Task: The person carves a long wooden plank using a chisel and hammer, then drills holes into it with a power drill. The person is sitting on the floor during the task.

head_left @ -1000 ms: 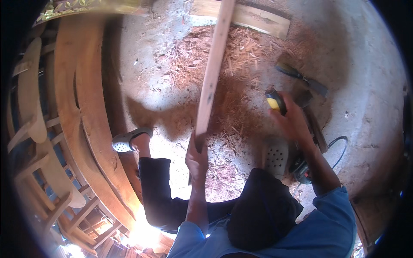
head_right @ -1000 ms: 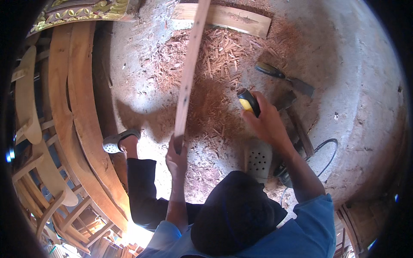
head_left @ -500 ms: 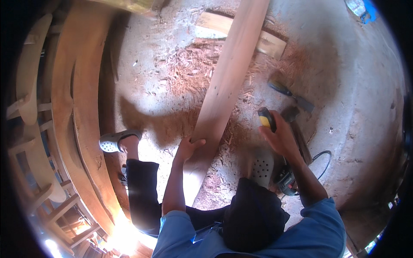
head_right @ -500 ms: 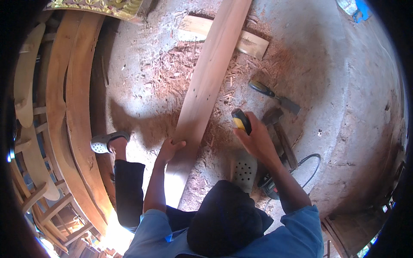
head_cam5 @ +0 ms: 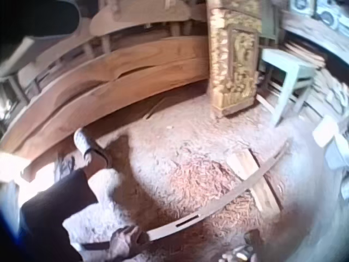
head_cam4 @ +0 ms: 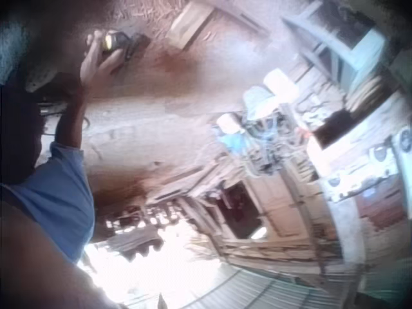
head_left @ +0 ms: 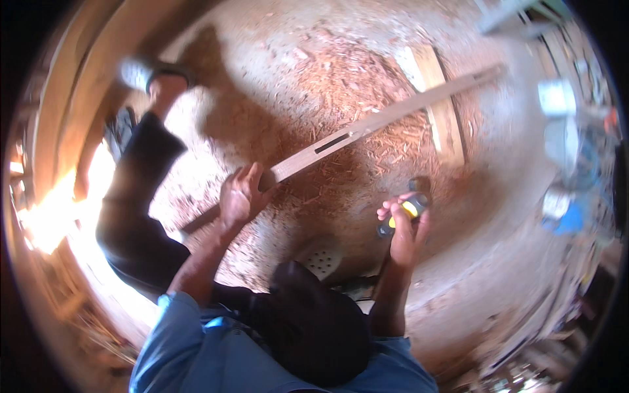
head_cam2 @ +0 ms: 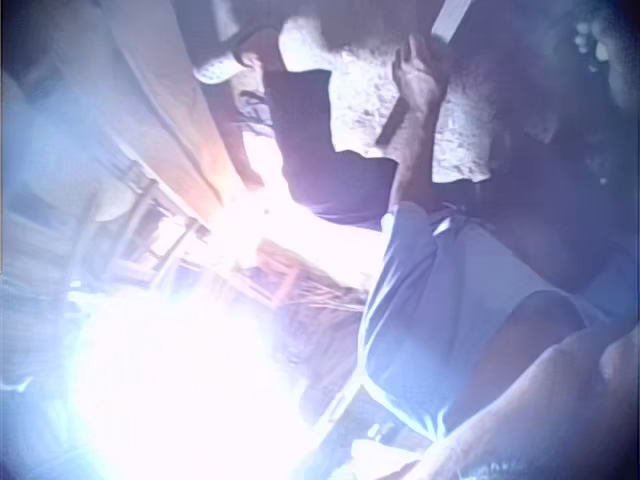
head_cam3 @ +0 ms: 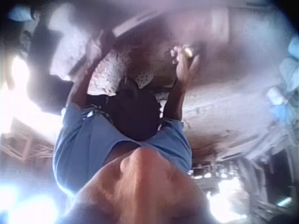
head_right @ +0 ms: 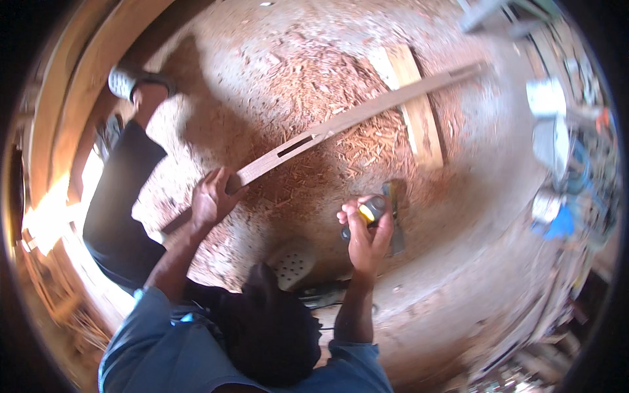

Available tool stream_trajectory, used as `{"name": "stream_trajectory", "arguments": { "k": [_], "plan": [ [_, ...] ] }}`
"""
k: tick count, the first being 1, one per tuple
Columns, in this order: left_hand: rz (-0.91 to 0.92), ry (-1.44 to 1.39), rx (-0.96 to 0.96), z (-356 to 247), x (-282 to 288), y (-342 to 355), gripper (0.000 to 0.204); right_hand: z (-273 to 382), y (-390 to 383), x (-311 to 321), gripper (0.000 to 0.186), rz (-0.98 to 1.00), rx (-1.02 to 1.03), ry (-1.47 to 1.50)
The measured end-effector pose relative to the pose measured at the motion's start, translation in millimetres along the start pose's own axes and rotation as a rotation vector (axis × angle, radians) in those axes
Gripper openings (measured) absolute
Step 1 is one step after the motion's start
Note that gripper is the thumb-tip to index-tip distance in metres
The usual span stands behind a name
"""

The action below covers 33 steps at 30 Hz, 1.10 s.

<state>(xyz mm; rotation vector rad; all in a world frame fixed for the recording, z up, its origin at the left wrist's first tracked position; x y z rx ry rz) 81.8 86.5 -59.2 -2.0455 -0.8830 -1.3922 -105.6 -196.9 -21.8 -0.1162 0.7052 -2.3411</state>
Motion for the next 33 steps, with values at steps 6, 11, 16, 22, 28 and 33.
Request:
{"name": "stream_trajectory", "arguments": {
  "k": [6, 11, 16, 22, 28, 33],
  "plan": [
    [0.040, -0.059, 0.058, 15, 15, -19, 0.050, 73, 23, -19, 0.024, 0.159, 0.368, -0.044],
    [0.048, -0.053, 0.078, 34, 13, -39, 0.048, 105, 44, -32, 0.028, 0.238, 0.419, 0.048],
    [-0.011, -0.008, 0.055, 38, 10, -39, 0.036, 152, 57, -18, 0.062, -0.026, 0.644, 0.234],
    [0.054, -0.030, 0.156, 41, 4, -40, 0.050, 145, 75, -68, 0.060, 0.601, 0.494, 0.404],
    [0.042, -0.017, 0.124, 38, 4, -37, 0.048, 133, 76, -78, 0.051, 0.688, 0.470, 0.419],
    [0.036, 0.006, 0.115, 37, 7, -36, 0.044, 129, 79, -102, 0.045, 0.761, 0.451, 0.475]
  ]
}}
Point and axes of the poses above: each hand's wrist, its own y-axis towards the middle knuckle, its own x-axis out of the back of the hand, z = x × y, the point moved 9 cm from there along y, towards the middle knuckle, and after that the axes turned 9 degrees about -x, right-handed, at the moved point
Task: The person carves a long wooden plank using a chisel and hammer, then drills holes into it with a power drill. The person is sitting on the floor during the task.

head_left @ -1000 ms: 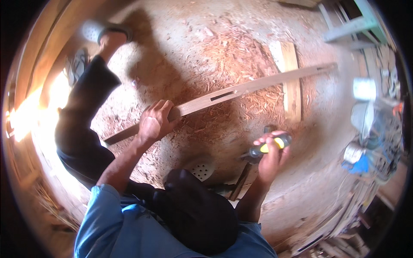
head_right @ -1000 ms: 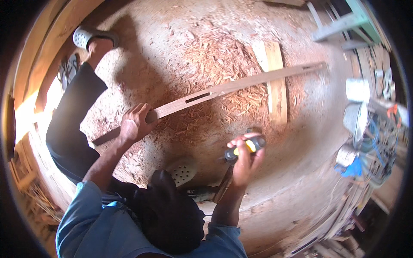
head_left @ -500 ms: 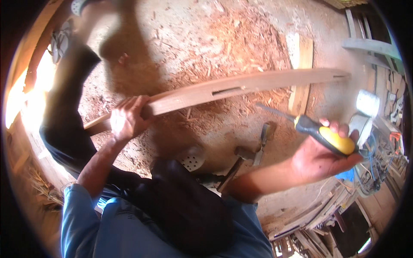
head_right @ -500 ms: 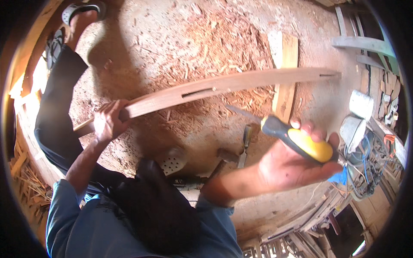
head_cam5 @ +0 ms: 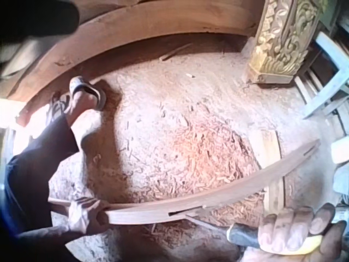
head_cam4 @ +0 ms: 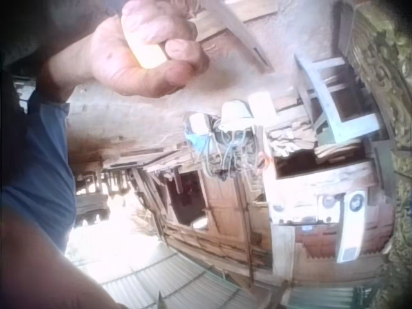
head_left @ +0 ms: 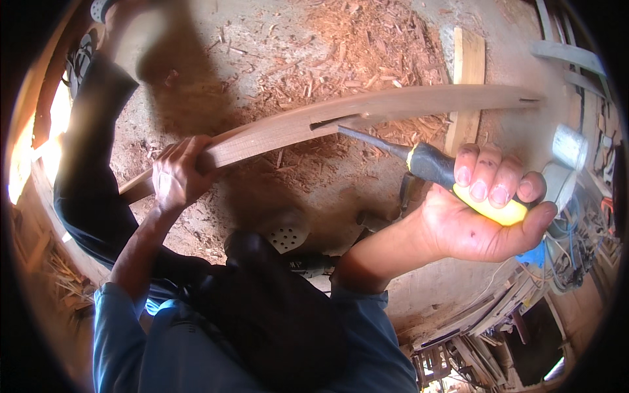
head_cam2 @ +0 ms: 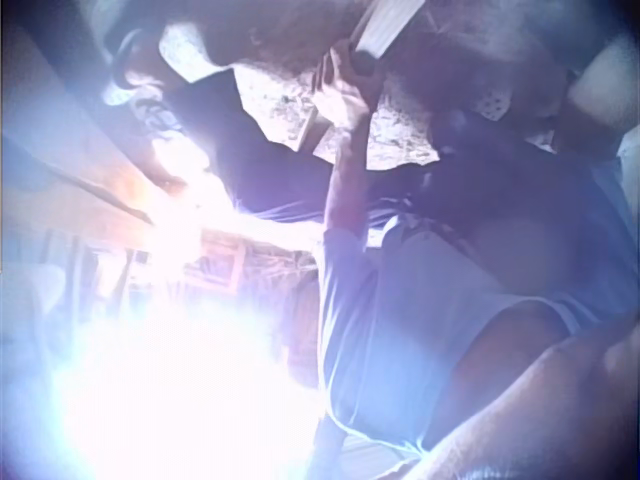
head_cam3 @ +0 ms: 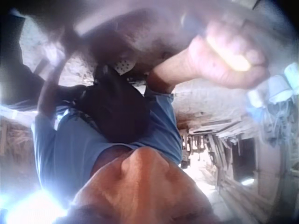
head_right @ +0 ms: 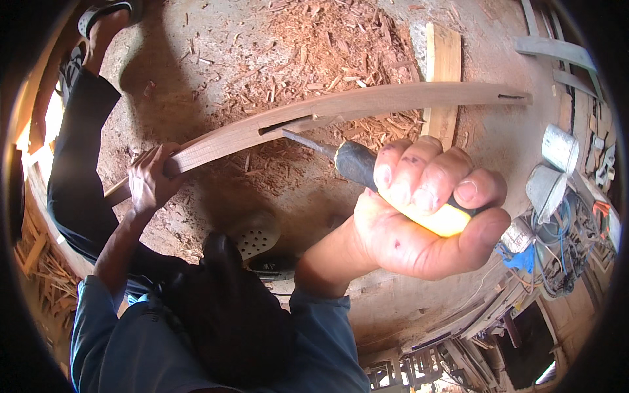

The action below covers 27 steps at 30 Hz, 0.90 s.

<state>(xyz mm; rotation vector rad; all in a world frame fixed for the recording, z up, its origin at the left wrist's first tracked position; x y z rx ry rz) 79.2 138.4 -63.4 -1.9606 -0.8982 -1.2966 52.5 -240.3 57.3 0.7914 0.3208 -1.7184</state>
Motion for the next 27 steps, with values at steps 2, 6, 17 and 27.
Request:
{"name": "stream_trajectory", "arguments": {
  "k": [2, 6, 17, 27],
  "plan": [
    [0.020, -0.022, 0.003, 0, 0, 0, 0.039, -12, 2, 1, 0.042, -0.025, -0.014, 0.025],
    [0.025, -0.021, -0.006, -1, 1, 1, 0.046, -30, 5, 0, 0.034, -0.120, -0.017, -0.059],
    [0.022, -0.034, -0.014, -3, 2, 1, 0.042, -85, -14, -13, 0.015, -0.180, 0.087, -0.117],
    [-0.028, -0.064, -0.057, 3, 1, -3, 0.049, -27, 7, -19, 0.010, -0.611, 0.178, -0.553]
  ]
}}
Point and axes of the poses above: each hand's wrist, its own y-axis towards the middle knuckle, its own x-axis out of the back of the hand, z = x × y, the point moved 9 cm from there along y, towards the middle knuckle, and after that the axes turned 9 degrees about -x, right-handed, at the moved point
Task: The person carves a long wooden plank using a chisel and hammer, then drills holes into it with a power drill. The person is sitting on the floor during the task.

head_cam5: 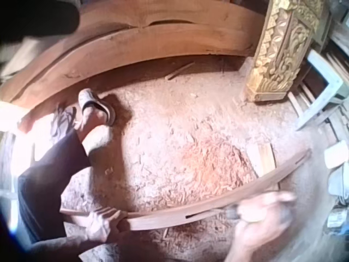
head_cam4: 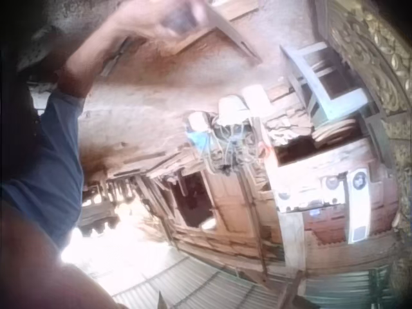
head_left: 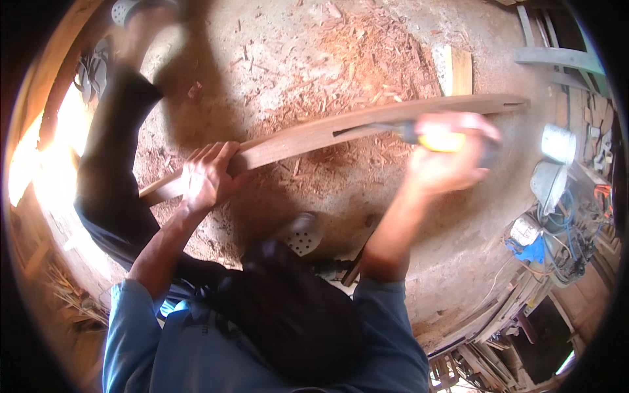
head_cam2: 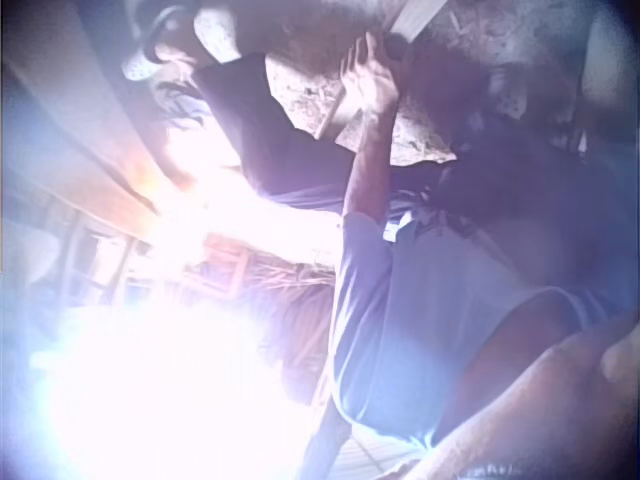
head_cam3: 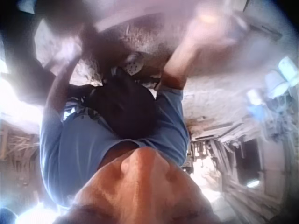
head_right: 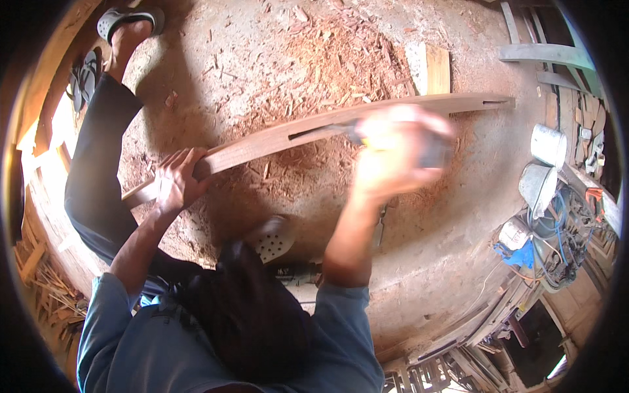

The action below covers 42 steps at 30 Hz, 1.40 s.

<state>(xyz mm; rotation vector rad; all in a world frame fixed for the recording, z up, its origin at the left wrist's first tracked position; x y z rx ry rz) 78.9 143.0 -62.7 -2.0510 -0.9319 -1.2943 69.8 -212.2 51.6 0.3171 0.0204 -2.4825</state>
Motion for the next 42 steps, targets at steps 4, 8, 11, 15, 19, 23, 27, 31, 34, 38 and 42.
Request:
{"name": "stream_trajectory", "arguments": {
  "k": [4, 8, 11, 15, 19, 23, 27, 31, 34, 38, 42],
  "plan": [
    [-0.010, -0.012, -0.018, -2, 1, -1, 0.049, 8, 19, 25, 0.011, 0.116, -0.018, 0.322],
    [-0.013, -0.017, -0.019, -2, 2, 0, 0.045, -26, -9, 14, 0.011, 0.095, -0.182, 0.246],
    [-0.025, -0.014, -0.023, -3, 3, 0, 0.044, -36, -20, -8, 0.009, 0.171, -0.153, 0.192],
    [-0.075, -0.021, -0.033, -5, 7, 0, 0.026, -16, -76, -51, 0.014, 0.419, 0.281, -0.007],
    [-0.227, 0.015, -0.174, -14, 22, 1, 0.034, -32, -173, -115, 0.018, 0.893, 0.678, -0.588],
    [0.056, -0.069, 0.029, 3, -4, -1, 0.049, -25, -112, -62, 0.013, 0.557, 0.183, -0.124],
    [0.003, -0.031, -0.001, 1, -3, -3, 0.051, -18, -31, 0, 0.009, 0.368, -0.052, 0.313],
    [0.010, -0.020, 0.008, 2, -4, -4, 0.050, -58, -25, 4, 0.008, 0.090, -0.289, 0.392],
    [-0.023, -0.036, -0.028, -1, 2, 1, 0.040, -32, -95, -80, 0.008, 0.618, 0.182, -0.144],
    [-0.131, -0.046, -0.141, -10, 15, 8, 0.029, -27, -154, -123, 0.015, 0.728, 0.627, -0.559],
    [0.025, 0.002, -0.012, -1, -1, 4, 0.038, -10, -107, -68, 0.012, 0.561, 0.387, -0.172]
  ]
}}
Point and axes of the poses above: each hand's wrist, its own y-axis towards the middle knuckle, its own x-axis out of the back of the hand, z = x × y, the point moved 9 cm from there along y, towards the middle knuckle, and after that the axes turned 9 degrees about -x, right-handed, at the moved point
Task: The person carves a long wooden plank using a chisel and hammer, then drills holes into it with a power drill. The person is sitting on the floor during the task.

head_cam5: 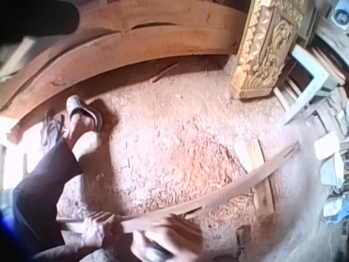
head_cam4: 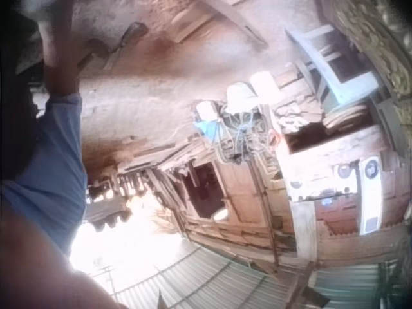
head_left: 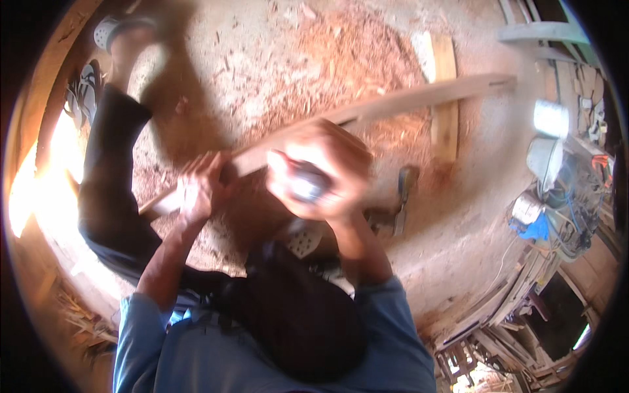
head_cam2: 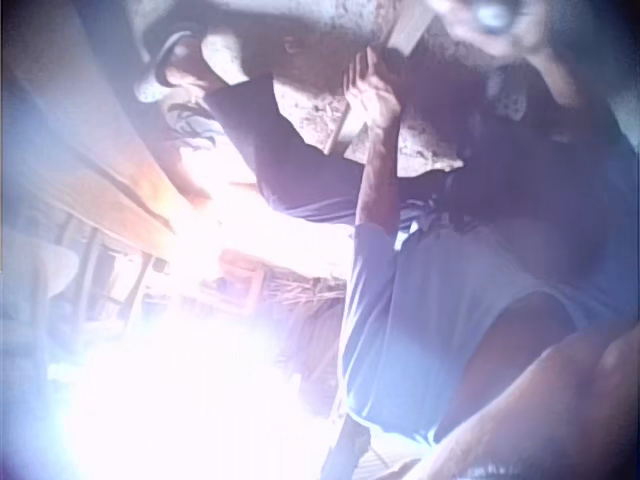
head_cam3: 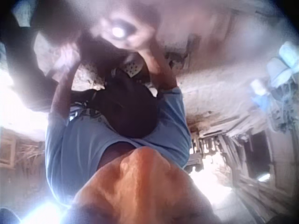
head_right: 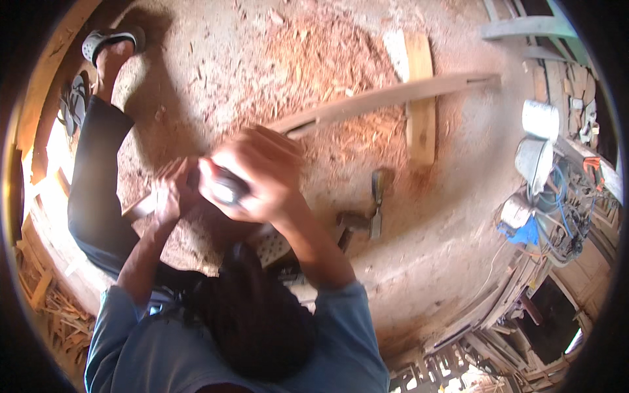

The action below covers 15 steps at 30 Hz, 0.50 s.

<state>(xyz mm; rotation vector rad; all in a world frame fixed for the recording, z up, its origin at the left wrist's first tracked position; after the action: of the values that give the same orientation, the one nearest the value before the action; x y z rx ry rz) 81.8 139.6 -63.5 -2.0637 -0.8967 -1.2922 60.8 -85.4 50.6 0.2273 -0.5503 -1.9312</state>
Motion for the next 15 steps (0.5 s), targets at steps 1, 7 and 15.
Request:
{"name": "stream_trajectory", "arguments": {
  "k": [1, 7, 15],
  "plan": [
    [-0.004, -0.008, -0.002, -1, -2, -3, 0.041, -11, 0, 17, 0.012, -0.030, -0.143, 0.183],
    [-0.016, -0.002, 0.020, 3, -4, -8, 0.040, -49, 2, 46, 0.023, -0.300, -0.270, 0.462],
    [-0.070, 0.012, -0.063, -8, 7, 0, 0.032, 14, 2, -29, 0.017, 0.106, 0.051, -0.131]
  ]
}}
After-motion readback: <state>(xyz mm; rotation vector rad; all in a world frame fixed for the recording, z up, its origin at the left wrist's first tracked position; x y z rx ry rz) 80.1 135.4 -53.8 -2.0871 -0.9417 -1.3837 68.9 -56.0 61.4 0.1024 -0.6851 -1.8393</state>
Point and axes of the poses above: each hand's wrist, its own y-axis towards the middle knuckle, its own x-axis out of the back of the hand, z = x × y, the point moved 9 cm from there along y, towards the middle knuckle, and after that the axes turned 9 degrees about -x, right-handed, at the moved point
